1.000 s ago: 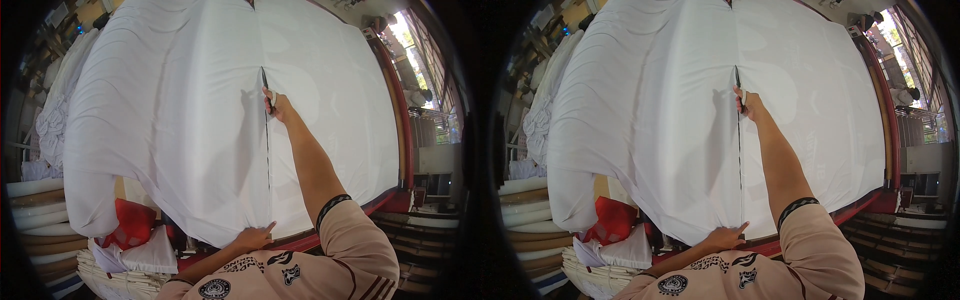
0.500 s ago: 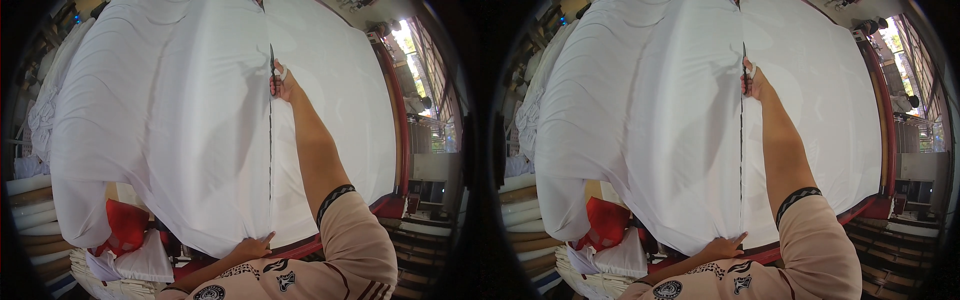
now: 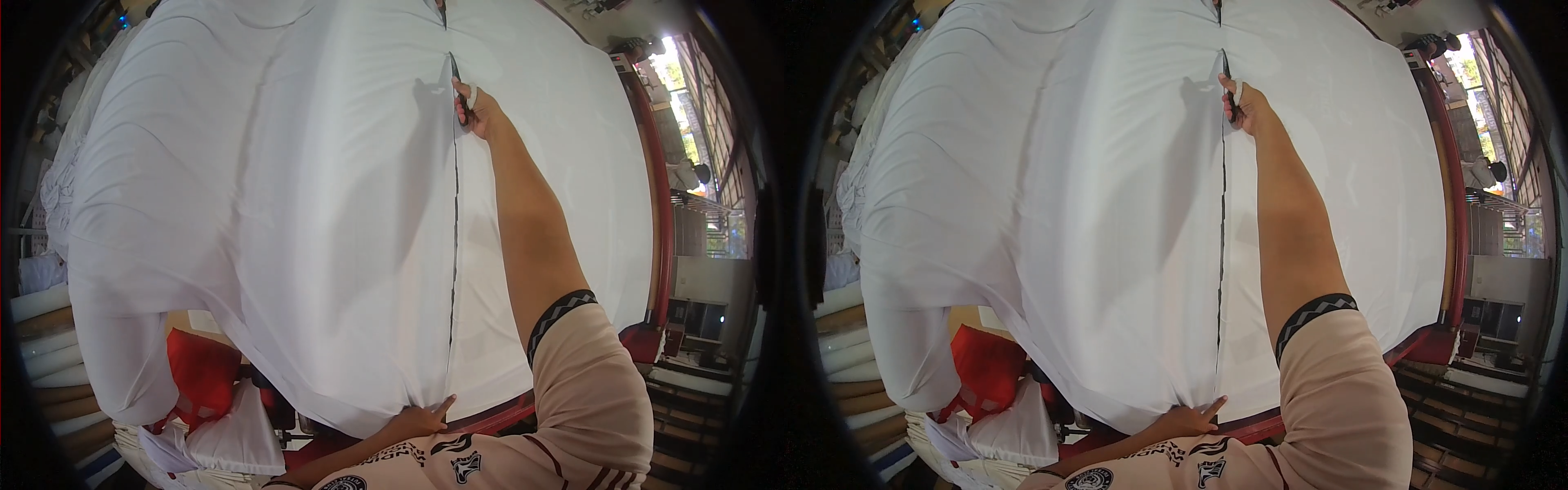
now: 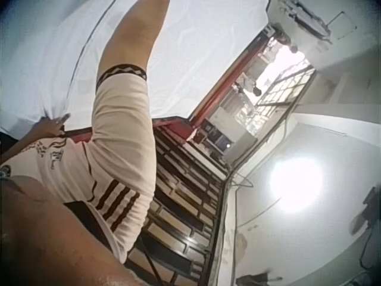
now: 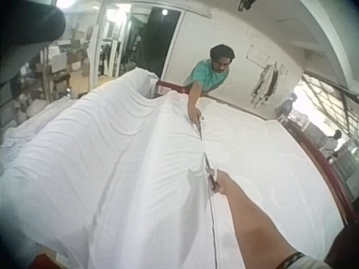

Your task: Operating a large format printing machine by aligning fabric and cutting it.

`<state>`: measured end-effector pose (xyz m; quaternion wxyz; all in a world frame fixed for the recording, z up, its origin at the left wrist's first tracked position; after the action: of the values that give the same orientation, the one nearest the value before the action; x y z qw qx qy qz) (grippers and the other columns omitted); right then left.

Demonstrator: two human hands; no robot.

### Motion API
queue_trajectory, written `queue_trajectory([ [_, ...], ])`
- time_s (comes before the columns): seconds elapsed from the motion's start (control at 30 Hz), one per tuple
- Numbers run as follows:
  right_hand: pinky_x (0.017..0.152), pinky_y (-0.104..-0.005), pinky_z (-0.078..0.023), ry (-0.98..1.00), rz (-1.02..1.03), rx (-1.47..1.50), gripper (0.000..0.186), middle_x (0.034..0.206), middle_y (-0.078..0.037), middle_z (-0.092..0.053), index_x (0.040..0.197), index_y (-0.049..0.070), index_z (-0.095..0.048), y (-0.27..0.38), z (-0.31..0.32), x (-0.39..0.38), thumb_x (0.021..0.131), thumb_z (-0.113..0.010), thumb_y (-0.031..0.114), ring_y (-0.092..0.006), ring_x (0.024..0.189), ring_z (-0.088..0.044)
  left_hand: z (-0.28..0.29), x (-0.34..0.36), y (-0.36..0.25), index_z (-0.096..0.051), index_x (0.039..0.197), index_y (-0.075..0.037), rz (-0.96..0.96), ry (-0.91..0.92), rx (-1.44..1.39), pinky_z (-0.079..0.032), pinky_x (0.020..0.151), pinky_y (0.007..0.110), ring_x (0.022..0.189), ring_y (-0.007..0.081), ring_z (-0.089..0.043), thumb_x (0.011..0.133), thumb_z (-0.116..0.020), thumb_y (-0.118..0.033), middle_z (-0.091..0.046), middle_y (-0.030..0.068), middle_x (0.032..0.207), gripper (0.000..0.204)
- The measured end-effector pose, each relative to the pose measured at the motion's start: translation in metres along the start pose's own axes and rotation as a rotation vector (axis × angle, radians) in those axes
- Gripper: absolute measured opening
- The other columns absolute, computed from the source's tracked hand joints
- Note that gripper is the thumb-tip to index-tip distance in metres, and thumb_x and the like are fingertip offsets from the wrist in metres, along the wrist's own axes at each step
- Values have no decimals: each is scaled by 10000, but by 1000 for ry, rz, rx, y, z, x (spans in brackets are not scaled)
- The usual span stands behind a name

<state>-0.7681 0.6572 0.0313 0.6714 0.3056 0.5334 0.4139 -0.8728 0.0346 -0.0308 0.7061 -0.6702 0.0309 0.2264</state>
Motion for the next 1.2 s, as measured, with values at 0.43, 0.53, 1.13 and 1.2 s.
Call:
queue_trajectory([
  [0.43, 500, -263, -473, -25, 43, 61, 636, 688, -12, -556, 830, 89, -570, 23, -7, 45, 715, -811, 667, -120, 545, -532, -9, 5, 7, 12, 1616, -168, -65, 22, -59, -561, 572, 451, 595, 368, -679, 1001, -542, -458, -536, 237, 1421, 877],
  [0.53, 501, -238, -457, -24, -94, 91, 594, 706, -7, -566, 843, 112, -571, 33, 0, 54, 713, -838, 626, -104, 556, -523, 0, -2, 1, -22, 1617, -157, -83, -8, -108, -557, 592, 482, 627, 397, -687, 992, -558, -427, -636, 269, 1191, 867],
  [1.13, 595, -309, -493, 12, 324, -206, 444, 749, -2, -595, 1033, 27, -707, 17, -59, -47, 939, -672, 459, -121, 614, -553, -15, 23, 10, -42, 1625, -224, 42, 69, -167, -526, 674, 488, 741, 404, -684, 939, -575, -489, -678, 255, 1086, 908],
  [1.2, 578, -274, -492, 131, 195, -66, 383, 798, -35, -645, 1128, 18, -695, -11, -113, -121, 1011, -525, 341, -105, 638, -589, -11, 16, 7, -172, 1613, -188, -8, -52, -110, -517, 667, 507, 713, 401, -674, 934, -572, -502, -689, 230, 901, 848],
])
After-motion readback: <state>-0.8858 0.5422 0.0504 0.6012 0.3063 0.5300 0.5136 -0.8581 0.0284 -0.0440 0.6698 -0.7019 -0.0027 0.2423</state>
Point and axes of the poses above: each hand's wrist, its own x-axis towards the middle knuckle, its own z-axis out of the back of the hand, y = z × x, the point moved 3 cm from there along x, towards the middle knuckle
